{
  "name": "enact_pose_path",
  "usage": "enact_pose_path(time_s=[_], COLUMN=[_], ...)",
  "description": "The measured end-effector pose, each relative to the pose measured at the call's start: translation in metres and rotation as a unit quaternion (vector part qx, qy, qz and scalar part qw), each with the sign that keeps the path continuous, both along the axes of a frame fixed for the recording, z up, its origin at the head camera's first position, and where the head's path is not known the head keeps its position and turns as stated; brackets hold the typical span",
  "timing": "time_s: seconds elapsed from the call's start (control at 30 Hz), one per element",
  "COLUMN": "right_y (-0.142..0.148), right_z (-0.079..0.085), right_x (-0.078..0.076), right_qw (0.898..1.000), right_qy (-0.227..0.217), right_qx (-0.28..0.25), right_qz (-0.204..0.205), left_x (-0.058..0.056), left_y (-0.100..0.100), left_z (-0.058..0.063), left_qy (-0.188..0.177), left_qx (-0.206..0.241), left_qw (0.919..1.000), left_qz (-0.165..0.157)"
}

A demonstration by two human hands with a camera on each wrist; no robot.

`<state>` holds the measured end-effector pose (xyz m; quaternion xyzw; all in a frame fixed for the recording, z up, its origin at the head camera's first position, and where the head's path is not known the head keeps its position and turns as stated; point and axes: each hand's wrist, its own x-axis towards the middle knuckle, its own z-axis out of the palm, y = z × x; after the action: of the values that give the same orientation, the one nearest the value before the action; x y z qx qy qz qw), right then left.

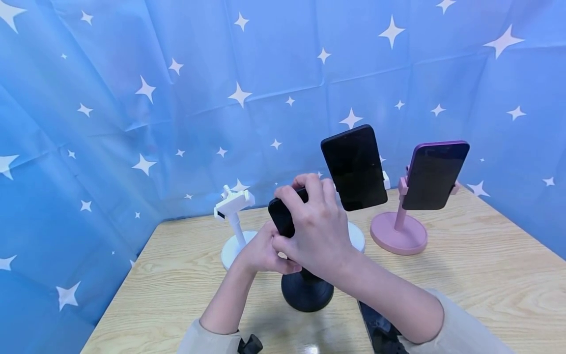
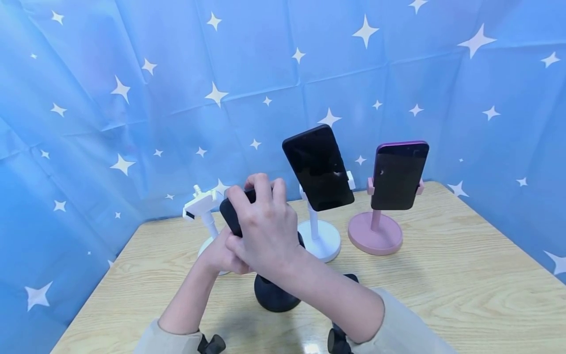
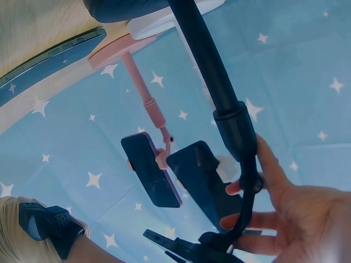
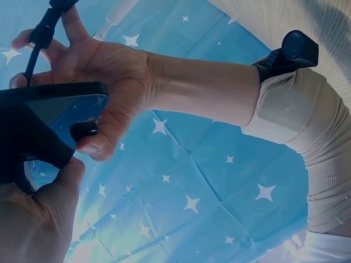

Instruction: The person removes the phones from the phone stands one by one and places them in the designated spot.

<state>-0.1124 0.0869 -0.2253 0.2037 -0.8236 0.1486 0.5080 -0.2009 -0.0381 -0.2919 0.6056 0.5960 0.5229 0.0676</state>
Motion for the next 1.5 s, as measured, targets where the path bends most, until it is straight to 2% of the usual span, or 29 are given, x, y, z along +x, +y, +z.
enact_pose_path(time_s=[0.2, 0.43, 0.63, 0.8, 0.9, 1.27, 1.5], right_y=[-0.001, -0.001, 0.000, 0.001, 0.002, 0.006, 0.011], right_z=[0.001, 0.001, 0.000, 0.001, 0.001, 0.001, 0.001], right_x=[0.000, 0.000, 0.003, 0.002, 0.003, 0.009, 0.007], right_qw=[1.000, 1.000, 1.000, 1.000, 0.999, 0.996, 0.993], right_qy=[0.005, -0.007, -0.011, -0.011, -0.017, -0.055, -0.059], right_qx=[0.000, 0.001, -0.003, 0.000, -0.003, -0.007, -0.019], right_qz=[0.000, 0.002, 0.010, 0.016, 0.028, 0.067, 0.104], left_x=[0.000, -0.002, -0.002, -0.003, -0.004, -0.012, -0.010], left_y=[0.000, 0.003, 0.001, 0.001, 0.000, 0.005, 0.002], left_z=[0.000, 0.001, 0.000, 0.001, 0.000, -0.006, -0.014], left_qy=[-0.006, 0.010, -0.001, -0.017, -0.026, 0.012, -0.013], left_qx=[0.006, 0.027, 0.005, -0.001, 0.001, 0.007, -0.003], left_qw=[1.0000, 0.9995, 1.0000, 0.9998, 0.9996, 0.9998, 0.9999], left_qz=[0.004, -0.014, 0.002, -0.003, -0.012, -0.016, 0.010])
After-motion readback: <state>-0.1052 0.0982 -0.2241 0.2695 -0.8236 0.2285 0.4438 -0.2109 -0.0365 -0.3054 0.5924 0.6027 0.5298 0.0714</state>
